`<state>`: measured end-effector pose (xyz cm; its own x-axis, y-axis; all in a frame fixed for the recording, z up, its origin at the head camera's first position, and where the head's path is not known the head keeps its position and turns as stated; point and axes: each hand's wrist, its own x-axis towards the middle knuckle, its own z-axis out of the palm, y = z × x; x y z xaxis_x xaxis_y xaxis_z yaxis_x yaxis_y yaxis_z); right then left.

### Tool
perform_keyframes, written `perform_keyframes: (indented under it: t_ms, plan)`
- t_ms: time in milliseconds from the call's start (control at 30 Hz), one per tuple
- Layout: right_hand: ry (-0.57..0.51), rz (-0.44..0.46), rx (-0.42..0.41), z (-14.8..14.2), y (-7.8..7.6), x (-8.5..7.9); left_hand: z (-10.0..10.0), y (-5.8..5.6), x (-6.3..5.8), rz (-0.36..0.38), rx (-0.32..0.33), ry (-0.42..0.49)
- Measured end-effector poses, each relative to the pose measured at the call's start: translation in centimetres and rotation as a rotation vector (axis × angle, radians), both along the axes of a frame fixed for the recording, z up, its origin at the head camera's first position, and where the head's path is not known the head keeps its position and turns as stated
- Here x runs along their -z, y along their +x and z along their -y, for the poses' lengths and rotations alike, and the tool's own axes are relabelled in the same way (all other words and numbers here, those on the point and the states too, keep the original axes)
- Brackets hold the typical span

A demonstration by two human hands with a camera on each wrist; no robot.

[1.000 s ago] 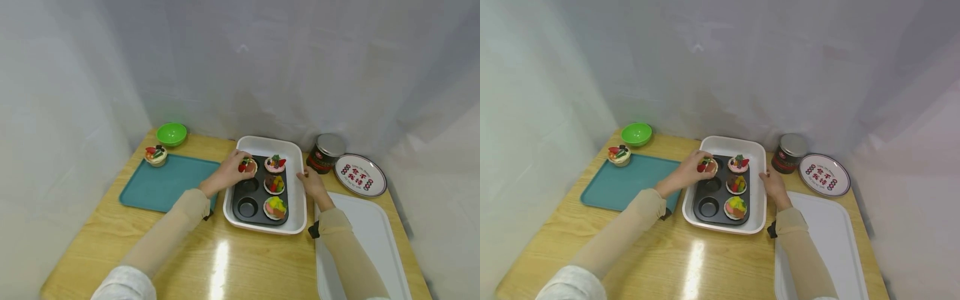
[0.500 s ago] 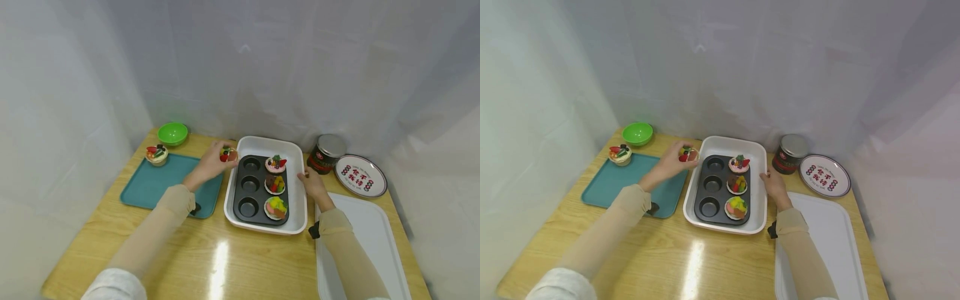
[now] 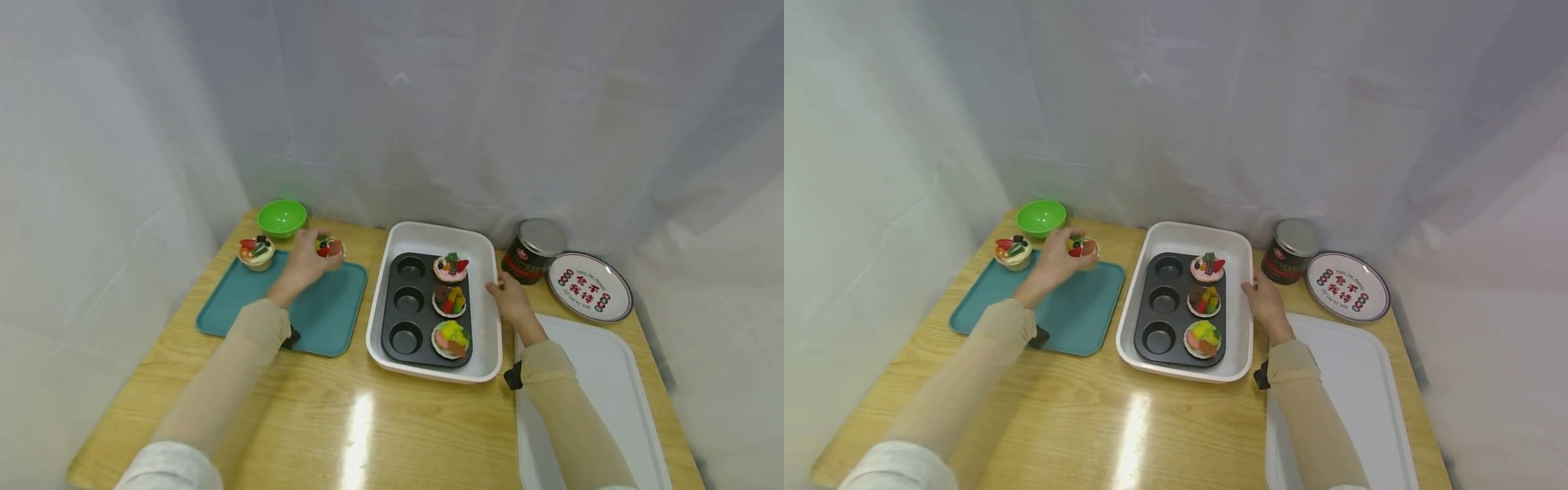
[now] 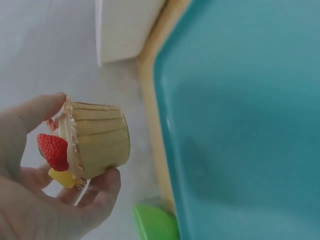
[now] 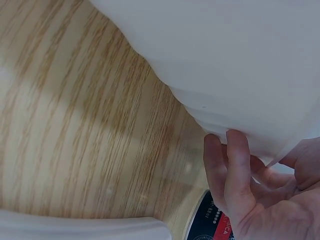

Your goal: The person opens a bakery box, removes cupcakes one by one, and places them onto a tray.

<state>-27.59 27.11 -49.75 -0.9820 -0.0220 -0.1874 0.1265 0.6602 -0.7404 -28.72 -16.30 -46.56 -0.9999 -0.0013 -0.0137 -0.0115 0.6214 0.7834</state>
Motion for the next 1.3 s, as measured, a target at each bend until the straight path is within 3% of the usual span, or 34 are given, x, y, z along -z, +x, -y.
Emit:
perform_keyframes:
  t_ms: [233,400,1000,1300]
  plan:
    - [0.014,-0.003,-0.004,0.0,0.1,0.0,2.3,0.0,0.8,-0.045,-0.028,-0.109]
    - [0.015,0.006,0.003,0.0,0.0,0.1,3.4,0.2,1.3,-0.034,-0.039,-0.148]
    - [0.010,-0.002,-0.001,-0.1,-0.1,0.2,4.9,0.4,2.4,0.050,-0.057,-0.161]
    - [-0.002,-0.009,-0.001,-0.2,-0.1,0.2,5.2,0.1,3.2,0.020,-0.027,-0.181]
